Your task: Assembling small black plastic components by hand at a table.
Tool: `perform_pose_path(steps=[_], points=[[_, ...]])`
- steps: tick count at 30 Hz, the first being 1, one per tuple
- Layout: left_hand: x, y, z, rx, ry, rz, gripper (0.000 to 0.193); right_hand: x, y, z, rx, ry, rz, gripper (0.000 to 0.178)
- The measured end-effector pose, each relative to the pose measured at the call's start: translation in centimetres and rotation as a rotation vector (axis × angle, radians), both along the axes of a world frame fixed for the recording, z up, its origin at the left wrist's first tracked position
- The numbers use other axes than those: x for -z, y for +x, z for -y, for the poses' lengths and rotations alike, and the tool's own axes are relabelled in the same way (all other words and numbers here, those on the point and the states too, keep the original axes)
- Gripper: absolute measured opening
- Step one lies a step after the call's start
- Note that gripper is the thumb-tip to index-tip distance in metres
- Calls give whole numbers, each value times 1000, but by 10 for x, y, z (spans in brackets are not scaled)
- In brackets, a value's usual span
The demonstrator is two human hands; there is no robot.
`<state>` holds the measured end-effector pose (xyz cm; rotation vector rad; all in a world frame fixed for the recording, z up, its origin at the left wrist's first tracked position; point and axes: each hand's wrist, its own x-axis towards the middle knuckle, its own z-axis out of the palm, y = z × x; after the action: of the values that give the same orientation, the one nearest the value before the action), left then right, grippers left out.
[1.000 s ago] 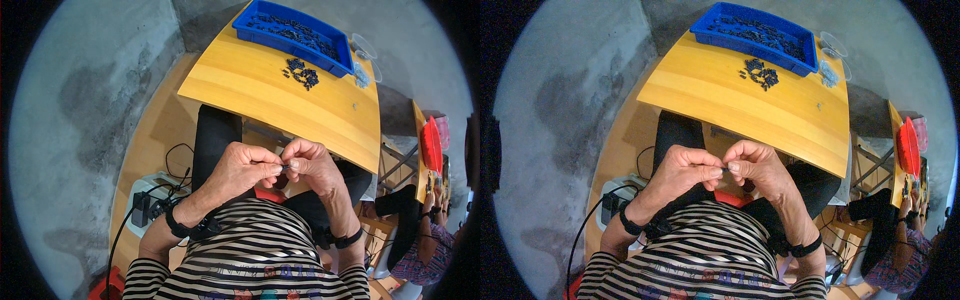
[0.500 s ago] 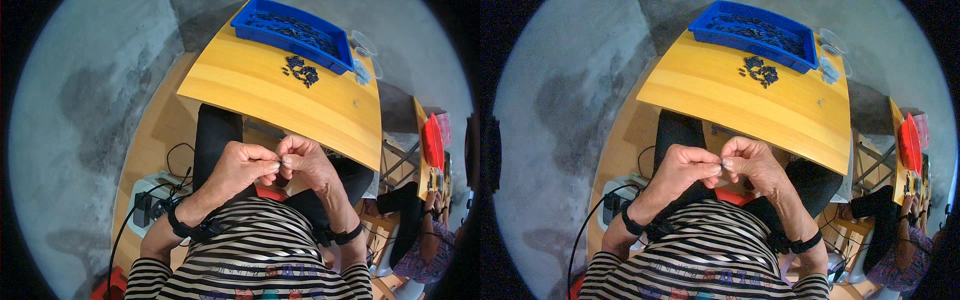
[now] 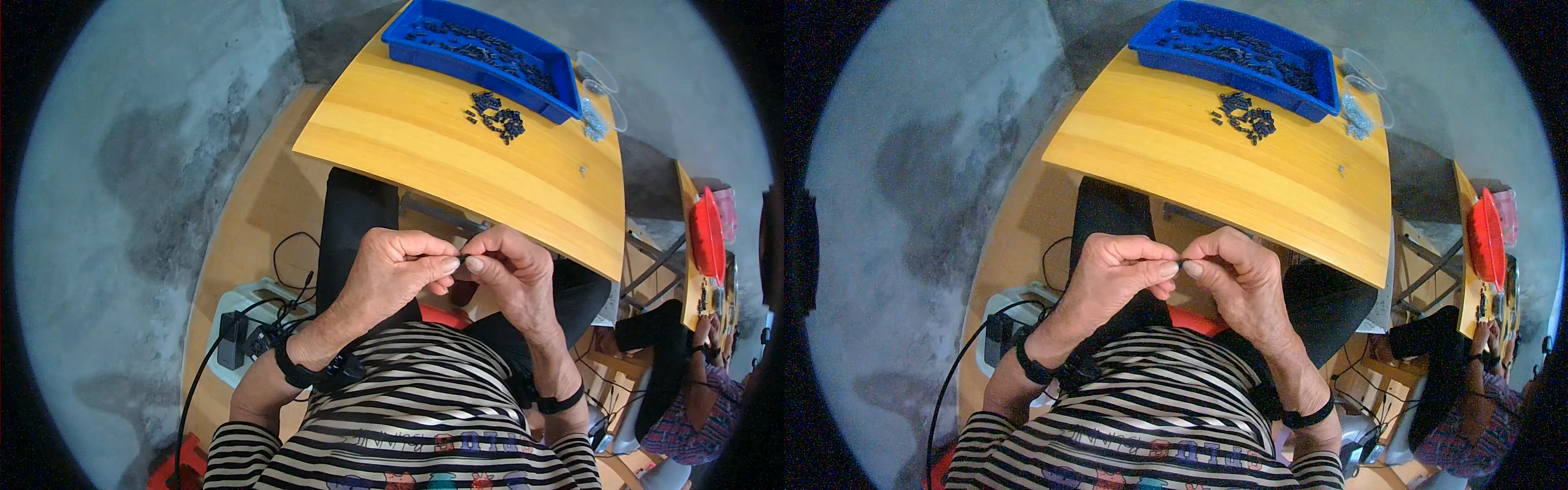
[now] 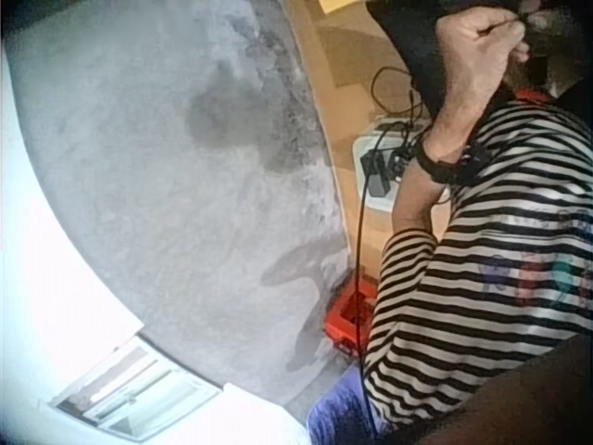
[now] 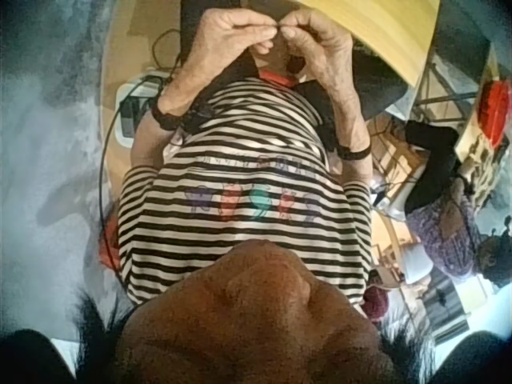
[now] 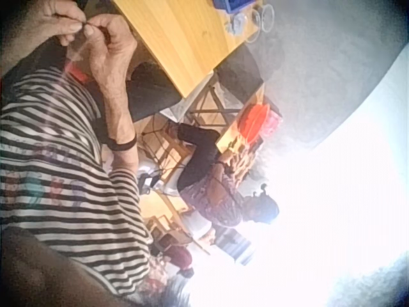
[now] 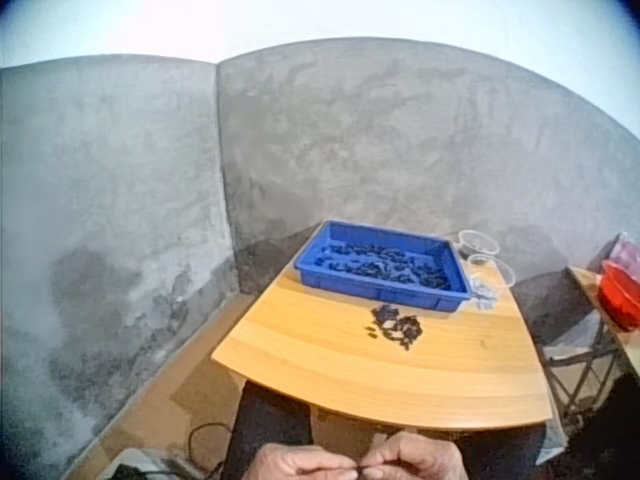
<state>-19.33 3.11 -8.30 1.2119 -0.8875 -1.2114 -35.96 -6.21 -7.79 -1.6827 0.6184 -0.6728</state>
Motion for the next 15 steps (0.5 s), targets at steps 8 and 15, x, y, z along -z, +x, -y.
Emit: perform_pose_path(steps=[8,15], points=[[-6,-2,-3,22,46,-117,16,-3,-1,5,-49,137,59,6],[-6,0,-3,40,28,-91,15,-2,-4,8,-62,396,77,12]])
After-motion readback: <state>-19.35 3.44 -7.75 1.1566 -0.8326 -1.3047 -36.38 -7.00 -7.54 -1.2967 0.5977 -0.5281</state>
